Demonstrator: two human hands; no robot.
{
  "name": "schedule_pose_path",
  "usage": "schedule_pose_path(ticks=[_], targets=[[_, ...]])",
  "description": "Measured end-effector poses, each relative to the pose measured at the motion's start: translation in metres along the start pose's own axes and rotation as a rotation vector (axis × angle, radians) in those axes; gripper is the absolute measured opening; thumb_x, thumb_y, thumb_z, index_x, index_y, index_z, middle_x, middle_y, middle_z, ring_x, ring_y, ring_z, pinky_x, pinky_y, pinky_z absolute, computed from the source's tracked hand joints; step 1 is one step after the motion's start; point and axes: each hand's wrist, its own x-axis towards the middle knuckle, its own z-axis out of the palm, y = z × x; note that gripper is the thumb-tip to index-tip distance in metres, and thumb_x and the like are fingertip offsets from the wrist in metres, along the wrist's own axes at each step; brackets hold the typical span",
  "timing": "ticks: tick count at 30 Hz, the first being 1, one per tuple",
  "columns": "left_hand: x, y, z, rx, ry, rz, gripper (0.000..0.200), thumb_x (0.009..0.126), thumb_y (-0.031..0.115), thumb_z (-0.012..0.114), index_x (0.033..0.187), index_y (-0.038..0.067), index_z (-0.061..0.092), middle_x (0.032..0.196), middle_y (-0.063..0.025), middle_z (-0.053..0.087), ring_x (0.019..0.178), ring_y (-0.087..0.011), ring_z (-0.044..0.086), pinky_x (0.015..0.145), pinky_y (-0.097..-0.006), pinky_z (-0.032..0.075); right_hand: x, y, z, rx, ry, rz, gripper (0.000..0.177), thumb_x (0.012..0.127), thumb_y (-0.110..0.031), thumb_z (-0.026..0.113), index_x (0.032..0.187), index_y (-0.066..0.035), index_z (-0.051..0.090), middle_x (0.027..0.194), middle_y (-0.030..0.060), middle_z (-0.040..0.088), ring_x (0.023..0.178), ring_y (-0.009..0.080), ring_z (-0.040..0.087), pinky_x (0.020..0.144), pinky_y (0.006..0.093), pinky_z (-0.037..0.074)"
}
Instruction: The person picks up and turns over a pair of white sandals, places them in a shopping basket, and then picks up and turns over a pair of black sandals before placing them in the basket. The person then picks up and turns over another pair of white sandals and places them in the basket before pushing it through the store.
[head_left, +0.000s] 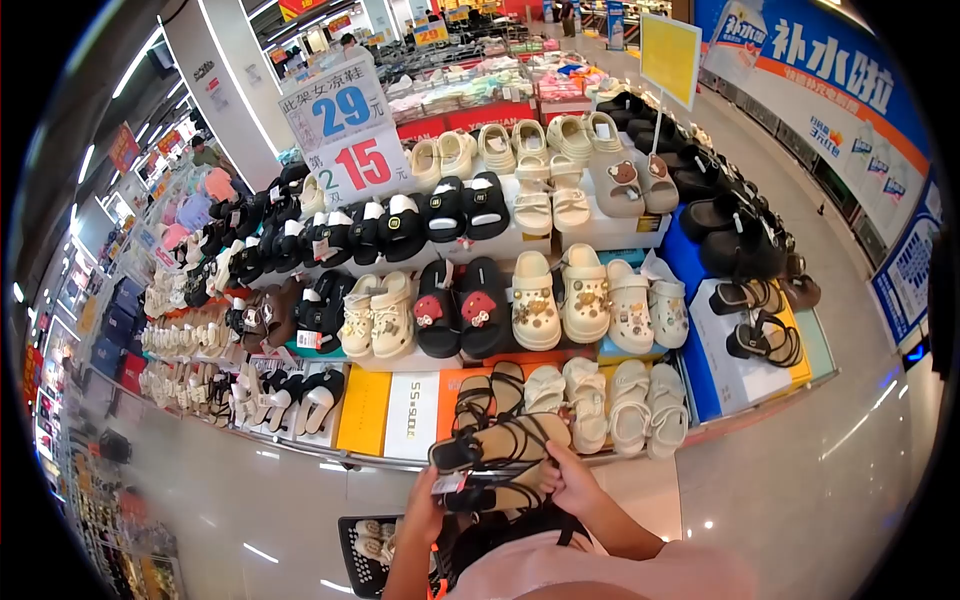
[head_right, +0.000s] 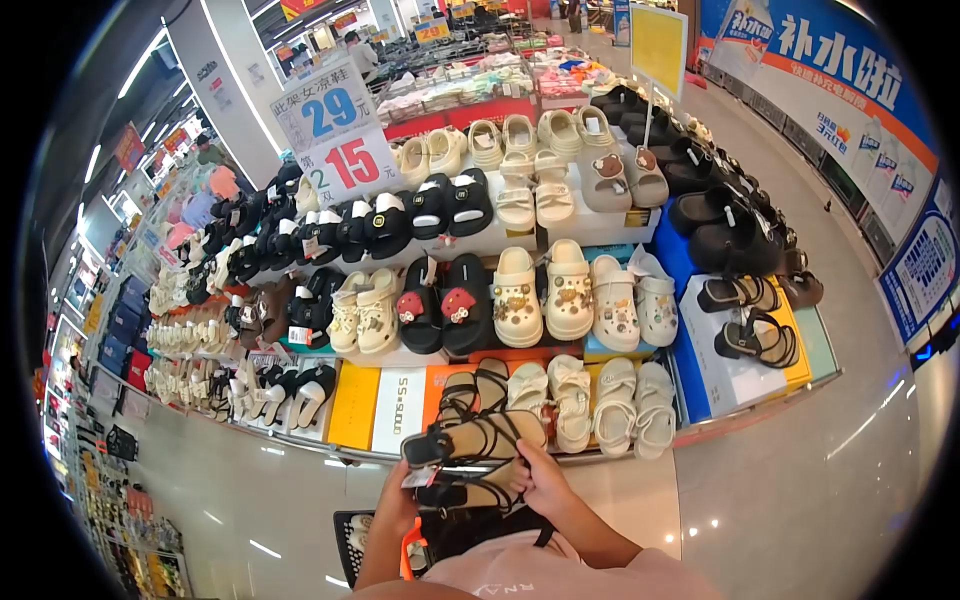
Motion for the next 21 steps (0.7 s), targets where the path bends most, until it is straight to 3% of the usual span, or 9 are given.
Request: schedule_pose_path(ticks=[4,10,16,21], targets=[[-0.014,-0.024,-0.016,-0.137,0.049,0.022,0.046,0.101,0.041,0.041,0.124,0.004,0.056,0.116,-0.0125,0.065,0.109,-0.0246,0.062,0.098,-0.0400,0.047,0.000,-0.008,0.007,-0.096,-0.044,0.057,0.022,0.099,-0.033,0.056,0.087,-0.015,0.049,0.059,-0.0044,0.037,0.048,0.0081,0.031,0.051,0.0248,0.027],[-0.033,-0.040,-0.031,-0.211,0.013,0.049,0.047,0.097,0.041,0.038,0.119,0.006,0.059,0.113,-0.0105,0.066,0.107,-0.0243,0.061,0.096,-0.0401,0.047,-0.027,-0.003,0.036,-0.254,-0.122,-0.018,0.020,0.100,-0.030,0.054,0.090,-0.014,0.049,0.062,-0.0051,0.037,0.050,0.0069,0.031,0.051,0.0240,0.027],[-0.058,-0.047,-0.074,-0.238,-0.041,0.251,0.035,0.102,0.034,0.049,0.119,0.005,0.059,0.111,-0.0075,0.066,0.102,-0.0183,0.062,0.091,-0.0344,0.048,-0.037,0.045,0.053,-0.284,-0.095,-0.039,0.020,0.099,-0.032,0.057,0.089,-0.016,0.048,0.061,-0.0056,0.037,0.048,0.0064,0.031,0.048,0.0239,0.026],[-0.097,-0.061,-0.140,-0.354,0.109,0.334,0.030,0.099,0.031,0.054,0.113,0.005,0.061,0.105,-0.0062,0.066,0.095,-0.0182,0.063,0.087,-0.0326,0.050,-0.047,0.106,0.112,-0.480,-0.122,0.063,0.021,0.100,-0.031,0.055,0.090,-0.015,0.046,0.062,-0.0060,0.036,0.048,0.0060,0.031,0.048,0.0241,0.026]])
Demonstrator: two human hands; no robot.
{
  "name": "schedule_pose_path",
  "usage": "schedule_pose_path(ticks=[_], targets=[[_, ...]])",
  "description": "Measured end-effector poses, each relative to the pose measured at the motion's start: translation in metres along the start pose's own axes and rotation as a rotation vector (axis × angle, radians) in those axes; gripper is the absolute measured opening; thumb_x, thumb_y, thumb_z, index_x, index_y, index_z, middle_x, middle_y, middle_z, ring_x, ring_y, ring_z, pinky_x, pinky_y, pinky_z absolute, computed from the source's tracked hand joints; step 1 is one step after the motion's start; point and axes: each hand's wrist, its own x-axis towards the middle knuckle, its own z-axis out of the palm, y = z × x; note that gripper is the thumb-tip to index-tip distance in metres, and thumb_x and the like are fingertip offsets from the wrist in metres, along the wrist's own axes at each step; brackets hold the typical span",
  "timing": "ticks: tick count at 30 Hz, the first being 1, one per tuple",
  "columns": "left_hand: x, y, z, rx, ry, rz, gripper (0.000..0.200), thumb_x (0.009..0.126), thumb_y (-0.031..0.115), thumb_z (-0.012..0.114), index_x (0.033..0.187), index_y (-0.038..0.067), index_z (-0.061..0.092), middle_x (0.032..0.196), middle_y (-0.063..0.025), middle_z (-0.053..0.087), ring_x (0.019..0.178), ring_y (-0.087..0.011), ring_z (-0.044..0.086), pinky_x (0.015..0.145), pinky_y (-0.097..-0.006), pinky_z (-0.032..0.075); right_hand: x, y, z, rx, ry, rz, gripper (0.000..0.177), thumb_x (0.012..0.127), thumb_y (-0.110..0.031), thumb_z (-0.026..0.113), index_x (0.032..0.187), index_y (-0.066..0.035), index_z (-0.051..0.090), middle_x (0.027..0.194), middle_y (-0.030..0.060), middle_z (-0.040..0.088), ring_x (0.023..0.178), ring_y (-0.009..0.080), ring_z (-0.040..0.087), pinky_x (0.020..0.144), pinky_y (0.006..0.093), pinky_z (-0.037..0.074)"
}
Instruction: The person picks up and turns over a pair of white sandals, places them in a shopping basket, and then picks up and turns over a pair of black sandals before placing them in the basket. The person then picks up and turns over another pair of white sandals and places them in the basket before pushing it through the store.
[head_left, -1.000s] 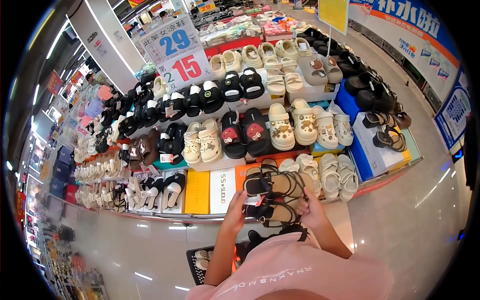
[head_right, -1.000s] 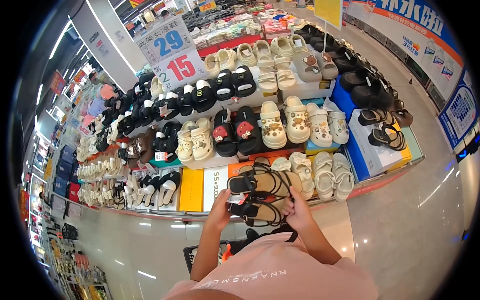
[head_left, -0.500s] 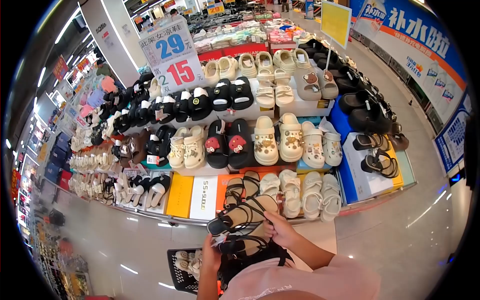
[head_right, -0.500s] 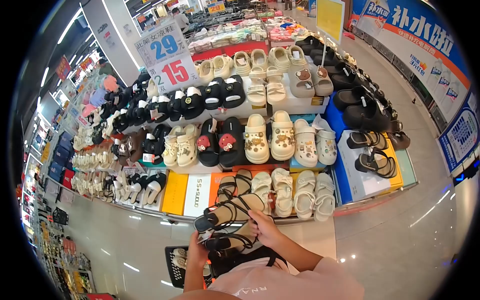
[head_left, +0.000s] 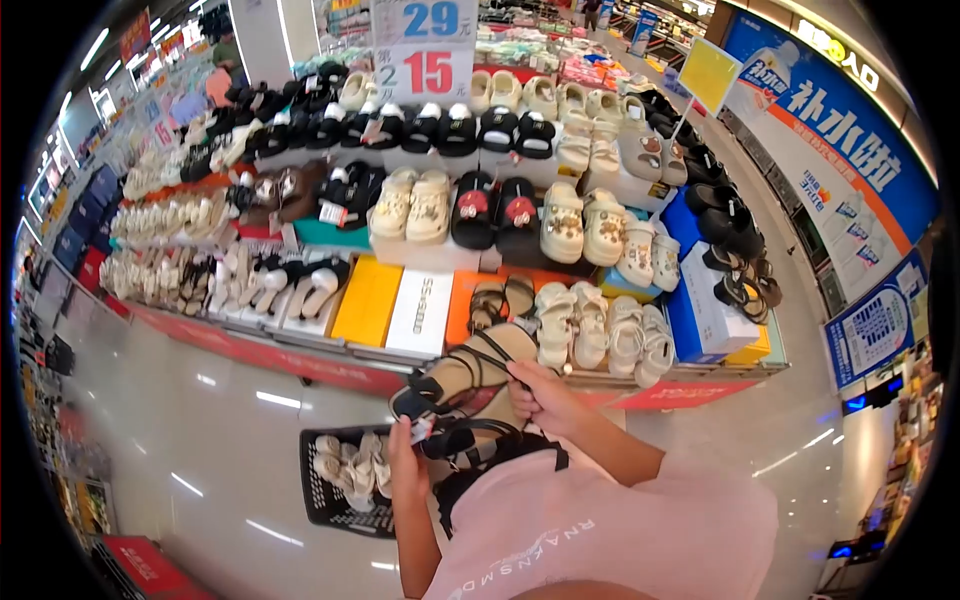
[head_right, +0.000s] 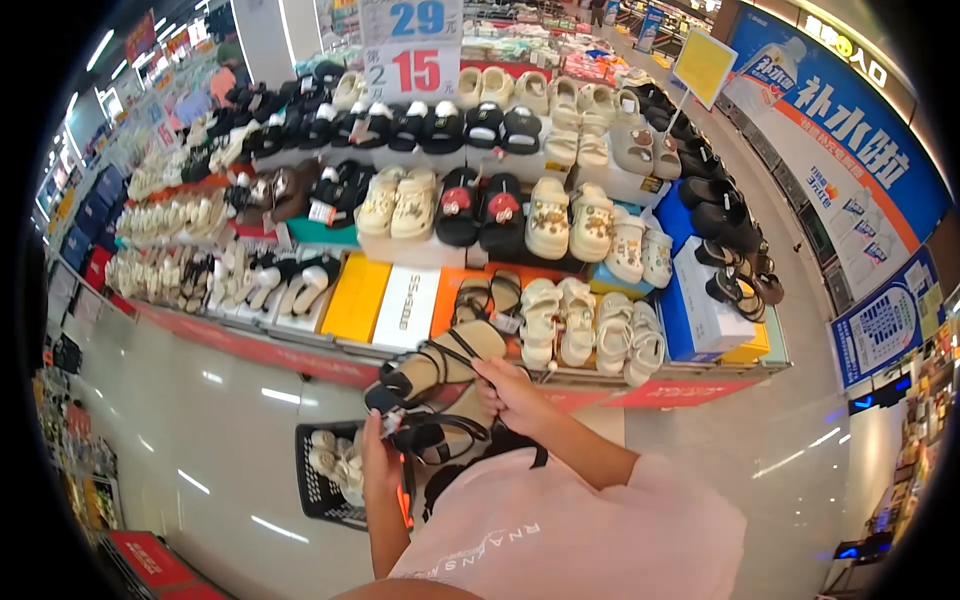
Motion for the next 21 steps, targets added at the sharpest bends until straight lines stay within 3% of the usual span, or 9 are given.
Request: schedule_pose_path(ticks=[3,4,6,8,12,14,21], targets=[[-0.024,0.010,-0.046,-0.180,0.130,-0.007,0.028,0.099,0.031,0.055,0.113,0.008,0.061,0.103,-0.0044,0.066,0.098,-0.0180,0.062,0.089,-0.0345,0.050,0.008,0.022,0.045,-0.106,-0.082,0.020,0.021,0.100,-0.031,0.054,0.091,-0.014,0.045,0.062,-0.0057,0.036,0.049,0.0059,0.030,0.048,0.0239,0.026],[-0.036,0.022,-0.054,-0.188,0.094,0.037,0.023,0.101,0.025,0.053,0.116,0.007,0.056,0.107,-0.0047,0.062,0.099,-0.0158,0.060,0.087,-0.0306,0.049,0.010,0.027,0.059,-0.139,-0.130,0.044,0.021,0.100,-0.030,0.054,0.091,-0.014,0.045,0.062,-0.0055,0.036,0.049,0.0059,0.030,0.048,0.0238,0.026],[-0.064,0.046,-0.063,-0.185,0.091,0.097,0.025,0.101,0.022,0.052,0.120,0.006,0.054,0.111,-0.0057,0.062,0.102,-0.0166,0.061,0.089,-0.0317,0.049,0.015,0.040,0.091,-0.202,-0.162,0.080,0.023,0.101,-0.030,0.053,0.086,-0.013,0.047,0.060,-0.0046,0.036,0.049,0.0063,0.029,0.046,0.0237,0.025],[-0.079,0.059,-0.077,-0.186,0.186,0.192,0.027,0.098,0.025,0.058,0.119,0.007,0.058,0.106,-0.0041,0.064,0.101,-0.0141,0.061,0.090,-0.0298,0.048,0.021,0.057,0.119,-0.226,-0.135,0.125,0.024,0.101,-0.030,0.054,0.083,-0.013,0.048,0.060,-0.0047,0.037,0.048,0.0064,0.029,0.045,0.0238,0.025],[-0.101,0.070,-0.123,-0.270,0.308,0.298,0.027,0.097,0.020,0.059,0.120,0.007,0.056,0.107,-0.0034,0.064,0.099,-0.0123,0.061,0.087,-0.0275,0.048,0.039,0.091,0.156,-0.276,-0.300,0.205,0.021,0.101,-0.029,0.053,0.087,-0.013,0.051,0.059,-0.0053,0.037,0.047,0.0062,0.029,0.046,0.0229,0.027],[-0.110,0.067,-0.146,-0.333,0.357,0.427,0.023,0.096,0.019,0.058,0.116,0.007,0.058,0.106,-0.0035,0.064,0.097,-0.0127,0.061,0.086,-0.0280,0.049,0.033,0.109,0.181,-0.348,-0.324,0.205,0.020,0.100,-0.028,0.055,0.087,-0.014,0.050,0.059,-0.0050,0.039,0.047,0.0060,0.031,0.047,0.0234,0.027],[-0.146,0.061,-0.170,-0.413,0.489,0.420,0.027,0.097,0.022,0.055,0.120,0.007,0.056,0.111,-0.0062,0.064,0.106,-0.0199,0.061,0.095,-0.0358,0.049,0.039,0.144,0.204,-0.430,-0.412,0.346,0.020,0.100,-0.028,0.055,0.090,-0.012,0.049,0.060,-0.0048,0.037,0.048,0.0057,0.029,0.048,0.0227,0.024]])
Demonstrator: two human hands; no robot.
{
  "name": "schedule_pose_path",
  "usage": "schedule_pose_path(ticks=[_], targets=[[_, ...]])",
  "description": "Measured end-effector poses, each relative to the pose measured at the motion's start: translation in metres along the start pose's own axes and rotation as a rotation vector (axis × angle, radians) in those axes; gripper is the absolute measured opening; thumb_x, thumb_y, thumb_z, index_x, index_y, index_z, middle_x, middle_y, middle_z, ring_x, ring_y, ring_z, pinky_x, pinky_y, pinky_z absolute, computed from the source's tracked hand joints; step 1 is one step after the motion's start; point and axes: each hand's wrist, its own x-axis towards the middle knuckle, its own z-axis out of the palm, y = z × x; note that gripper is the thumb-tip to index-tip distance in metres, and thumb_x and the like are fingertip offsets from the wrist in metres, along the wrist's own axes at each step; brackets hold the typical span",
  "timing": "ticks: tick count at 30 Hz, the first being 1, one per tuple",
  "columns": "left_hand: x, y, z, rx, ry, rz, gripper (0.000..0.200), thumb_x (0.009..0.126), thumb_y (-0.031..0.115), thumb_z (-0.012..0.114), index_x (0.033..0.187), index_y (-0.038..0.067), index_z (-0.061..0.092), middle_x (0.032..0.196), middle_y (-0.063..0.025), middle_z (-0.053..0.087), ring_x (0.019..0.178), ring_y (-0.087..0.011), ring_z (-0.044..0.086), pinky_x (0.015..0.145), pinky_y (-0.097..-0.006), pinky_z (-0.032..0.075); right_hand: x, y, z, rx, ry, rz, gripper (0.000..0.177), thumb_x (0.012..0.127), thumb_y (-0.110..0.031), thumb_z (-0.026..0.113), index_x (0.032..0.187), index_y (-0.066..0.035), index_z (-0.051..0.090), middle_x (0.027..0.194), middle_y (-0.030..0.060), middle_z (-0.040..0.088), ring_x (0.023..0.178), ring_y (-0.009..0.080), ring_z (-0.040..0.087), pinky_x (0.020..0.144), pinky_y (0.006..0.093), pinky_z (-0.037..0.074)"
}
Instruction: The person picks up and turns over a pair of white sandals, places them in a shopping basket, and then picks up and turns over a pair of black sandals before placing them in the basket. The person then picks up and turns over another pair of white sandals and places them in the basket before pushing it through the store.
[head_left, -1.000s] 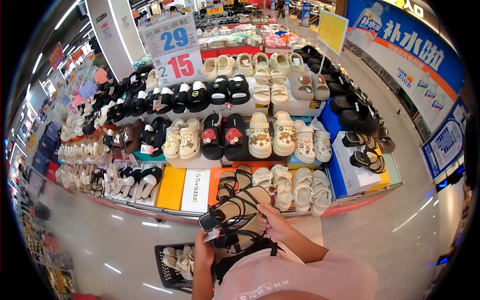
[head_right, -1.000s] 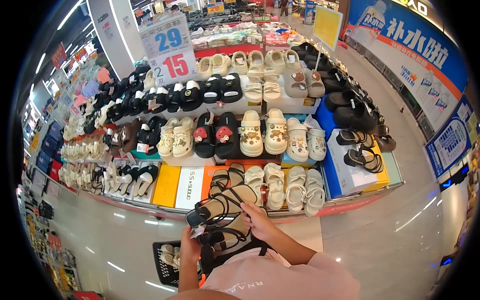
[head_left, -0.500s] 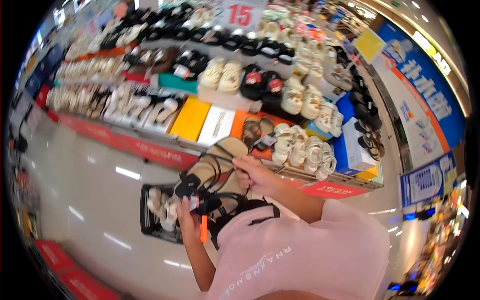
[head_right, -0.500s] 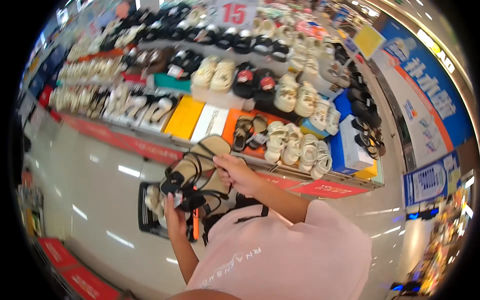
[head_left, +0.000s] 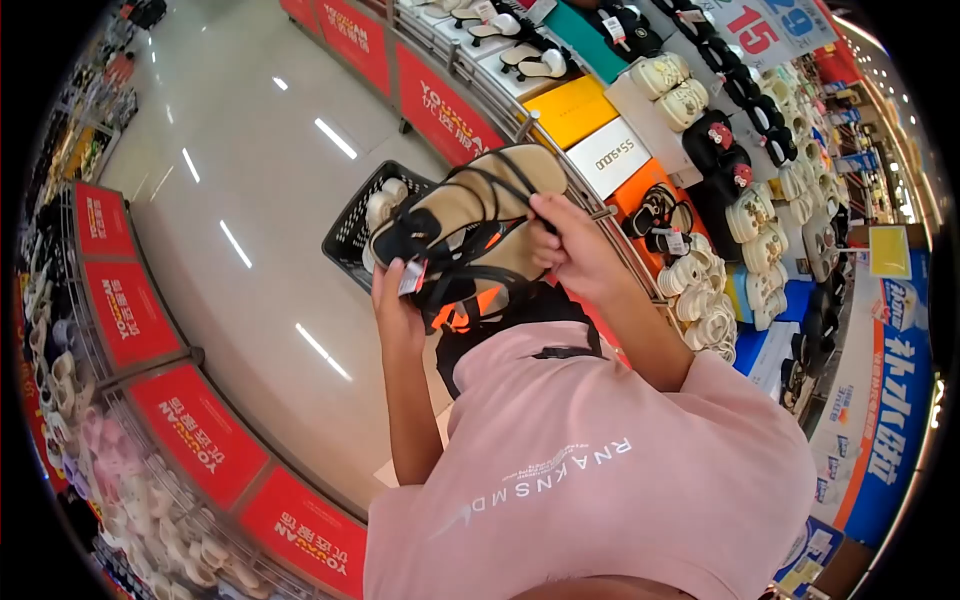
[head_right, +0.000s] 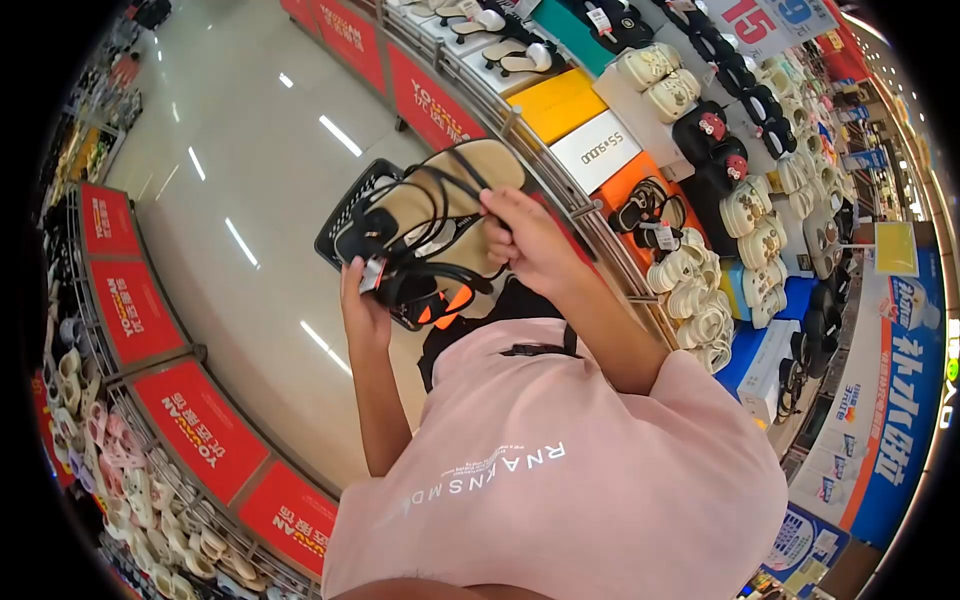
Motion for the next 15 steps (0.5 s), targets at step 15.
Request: schedule_pose_path(ticks=[15], targets=[[0.048,-0.152,-0.072,0.086,0.324,-0.163,0.038,0.100,0.044,0.047,0.121,0.014,0.058,0.104,-0.0001,0.066,0.092,-0.0131,0.065,0.067,-0.0309,0.057,0.100,0.034,-0.065,0.084,-0.093,0.270,0.018,0.093,-0.012,0.062,0.100,-0.011,0.046,0.074,0.0001,0.048,0.062,0.0128,0.048,0.058,0.0280,0.040]])
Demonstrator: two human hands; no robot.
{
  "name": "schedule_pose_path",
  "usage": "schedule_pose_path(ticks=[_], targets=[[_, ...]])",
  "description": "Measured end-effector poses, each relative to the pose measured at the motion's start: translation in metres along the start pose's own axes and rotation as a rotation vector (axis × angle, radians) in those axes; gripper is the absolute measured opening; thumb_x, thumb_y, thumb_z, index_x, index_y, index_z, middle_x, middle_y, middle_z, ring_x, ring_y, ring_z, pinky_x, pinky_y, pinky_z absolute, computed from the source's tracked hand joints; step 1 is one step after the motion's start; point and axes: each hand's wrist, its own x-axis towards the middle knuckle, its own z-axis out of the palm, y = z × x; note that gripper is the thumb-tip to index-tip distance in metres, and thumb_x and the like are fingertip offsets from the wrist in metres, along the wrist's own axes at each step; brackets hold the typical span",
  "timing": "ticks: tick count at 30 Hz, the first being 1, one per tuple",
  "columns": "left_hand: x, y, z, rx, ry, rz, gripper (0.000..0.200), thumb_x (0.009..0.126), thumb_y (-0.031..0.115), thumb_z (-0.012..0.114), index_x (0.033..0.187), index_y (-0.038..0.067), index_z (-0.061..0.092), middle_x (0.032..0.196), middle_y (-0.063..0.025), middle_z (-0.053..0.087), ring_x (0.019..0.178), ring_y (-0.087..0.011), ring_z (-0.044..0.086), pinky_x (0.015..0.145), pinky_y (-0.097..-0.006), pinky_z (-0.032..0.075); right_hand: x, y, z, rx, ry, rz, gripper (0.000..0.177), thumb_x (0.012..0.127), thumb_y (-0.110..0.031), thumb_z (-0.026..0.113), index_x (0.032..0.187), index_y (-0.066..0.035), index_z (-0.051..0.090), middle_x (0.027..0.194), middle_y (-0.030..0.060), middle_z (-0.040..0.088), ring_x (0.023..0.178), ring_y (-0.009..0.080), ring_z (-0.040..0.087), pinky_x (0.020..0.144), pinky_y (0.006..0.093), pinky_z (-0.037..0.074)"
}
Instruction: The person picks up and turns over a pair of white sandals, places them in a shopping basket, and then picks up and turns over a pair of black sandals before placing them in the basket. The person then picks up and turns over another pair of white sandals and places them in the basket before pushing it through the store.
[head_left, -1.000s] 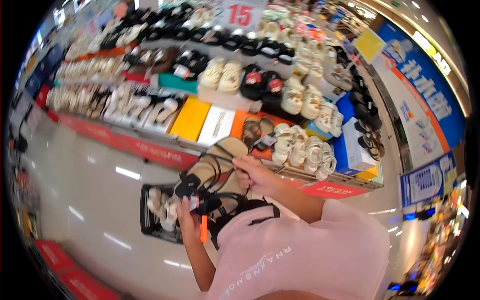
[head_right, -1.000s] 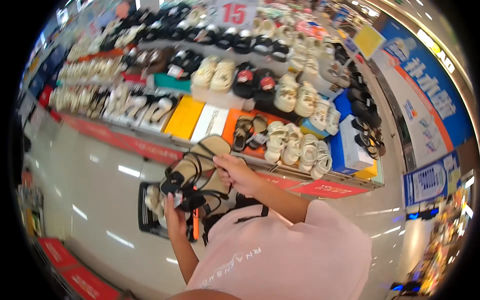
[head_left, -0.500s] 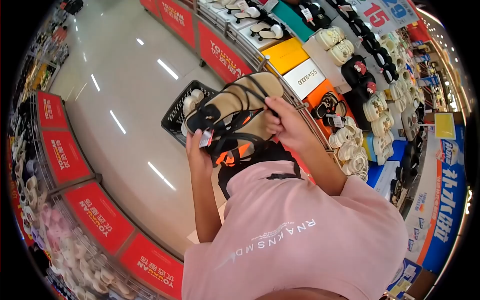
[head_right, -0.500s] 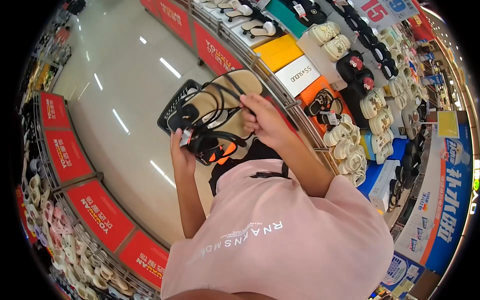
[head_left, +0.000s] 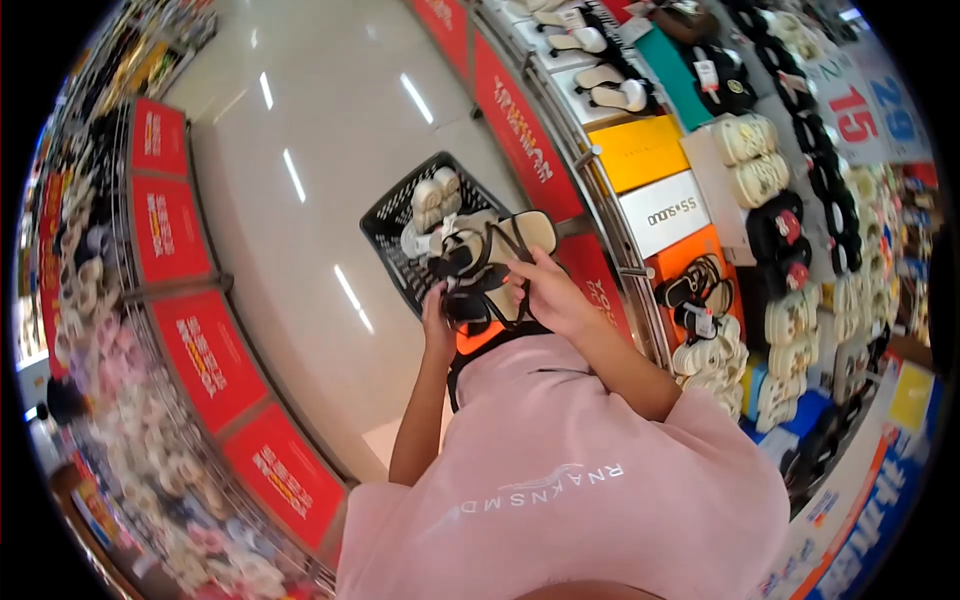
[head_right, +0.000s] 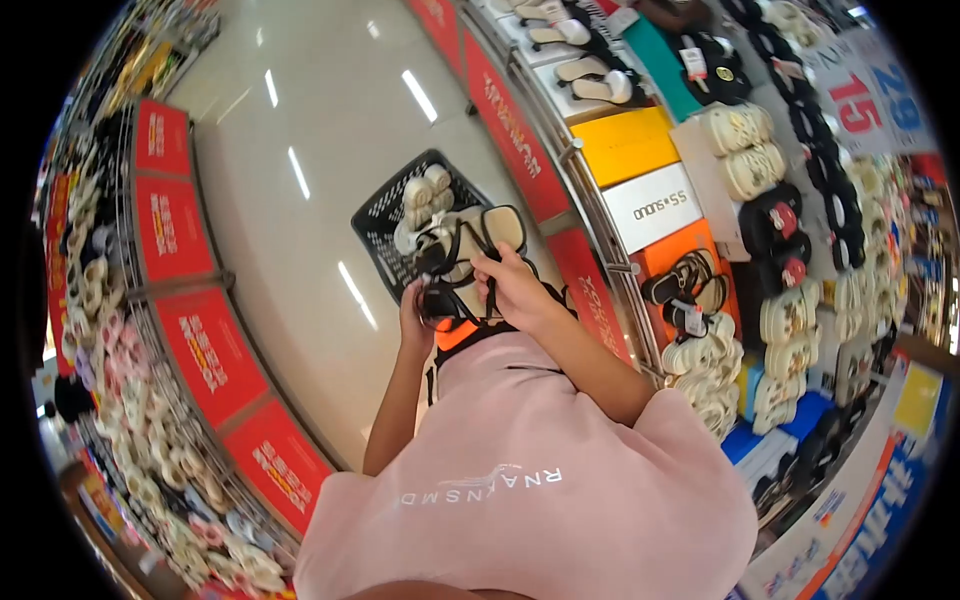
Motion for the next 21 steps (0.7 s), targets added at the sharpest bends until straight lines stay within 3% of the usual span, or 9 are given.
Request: schedule_pose_path(ticks=[2,5,7,10,11,16,17,18,21], targets=[[0.001,-0.021,-0.011,0.169,0.079,0.188,0.033,0.102,0.034,0.047,0.123,0.010,0.057,0.111,-0.0031,0.062,0.097,-0.0122,0.061,0.068,-0.0244,0.051,0.008,0.007,-0.024,0.105,-0.032,0.079,0.020,0.091,-0.009,0.062,0.098,-0.011,0.043,0.078,0.0031,0.051,0.070,0.0182,0.052,0.067,0.0343,0.045],[-0.008,-0.035,-0.012,0.272,0.265,0.257,0.031,0.102,0.027,0.050,0.123,0.005,0.054,0.107,-0.0045,0.060,0.096,-0.0121,0.059,0.073,-0.0245,0.050,0.017,-0.002,-0.039,0.230,0.054,0.215,0.020,0.091,-0.009,0.061,0.098,-0.012,0.042,0.078,0.0041,0.051,0.073,0.0191,0.052,0.070,0.0377,0.046],[-0.013,-0.043,-0.011,0.408,0.327,0.375,0.030,0.101,0.027,0.049,0.123,0.006,0.052,0.100,-0.0033,0.062,0.084,-0.0115,0.061,0.067,-0.0257,0.051,0.038,-0.005,-0.049,0.246,0.086,0.243,0.021,0.090,-0.009,0.059,0.096,-0.013,0.040,0.078,0.0038,0.050,0.071,0.0188,0.052,0.066,0.0373,0.045],[-0.010,-0.063,-0.026,0.661,0.326,0.410,0.028,0.102,0.024,0.048,0.119,0.004,0.055,0.098,-0.0045,0.063,0.084,-0.0124,0.061,0.072,-0.0265,0.050,0.100,0.022,-0.075,0.195,0.047,0.274,0.030,0.089,-0.011,0.061,0.101,-0.016,0.034,0.075,0.0022,0.048,0.065,0.0171,0.048,0.058,0.0345,0.040],[-0.009,-0.070,-0.023,0.681,0.336,0.421,0.025,0.102,0.021,0.046,0.114,0.002,0.057,0.094,-0.0057,0.063,0.082,-0.0128,0.060,0.073,-0.0269,0.049,0.120,0.032,-0.072,0.121,0.097,0.284,0.018,0.088,-0.017,0.063,0.091,-0.014,0.045,0.074,0.0013,0.050,0.066,0.0162,0.048,0.061,0.0326,0.040],[-0.006,-0.089,-0.014,0.810,0.540,0.458,0.016,0.096,0.014,0.055,0.092,0.000,0.059,0.068,-0.0045,0.058,0.063,-0.0112,0.054,0.060,-0.0276,0.044,0.215,0.054,-0.043,-0.042,0.057,0.348,0.022,0.085,-0.016,0.066,0.092,-0.013,0.046,0.068,0.0007,0.046,0.059,0.0146,0.045,0.053,0.0322,0.037],[-0.006,-0.086,-0.014,0.860,0.580,0.463,0.015,0.094,0.013,0.057,0.087,0.000,0.059,0.065,-0.0042,0.056,0.060,-0.0105,0.052,0.057,-0.0276,0.043,0.236,0.063,-0.040,-0.064,0.060,0.352,0.019,0.088,-0.018,0.064,0.092,-0.013,0.046,0.070,0.0010,0.047,0.062,0.0148,0.046,0.057,0.0321,0.038],[-0.008,-0.086,-0.019,0.861,0.556,0.377,0.017,0.085,0.011,0.064,0.076,-0.001,0.057,0.060,-0.0067,0.055,0.054,-0.0151,0.051,0.052,-0.0308,0.041,0.258,0.075,-0.041,-0.088,0.064,0.355,0.016,0.090,-0.020,0.062,0.093,-0.013,0.047,0.072,0.0014,0.048,0.065,0.0150,0.046,0.061,0.0320,0.040],[-0.009,-0.088,-0.023,0.855,0.516,0.406,0.019,0.080,0.009,0.065,0.067,0.000,0.053,0.055,-0.0085,0.050,0.049,-0.0177,0.046,0.048,-0.0319,0.039,0.310,0.117,-0.026,-0.183,0.147,0.374,0.014,0.090,-0.015,0.060,0.088,-0.009,0.048,0.069,0.0007,0.044,0.060,0.0143,0.044,0.054,0.0307,0.038]])
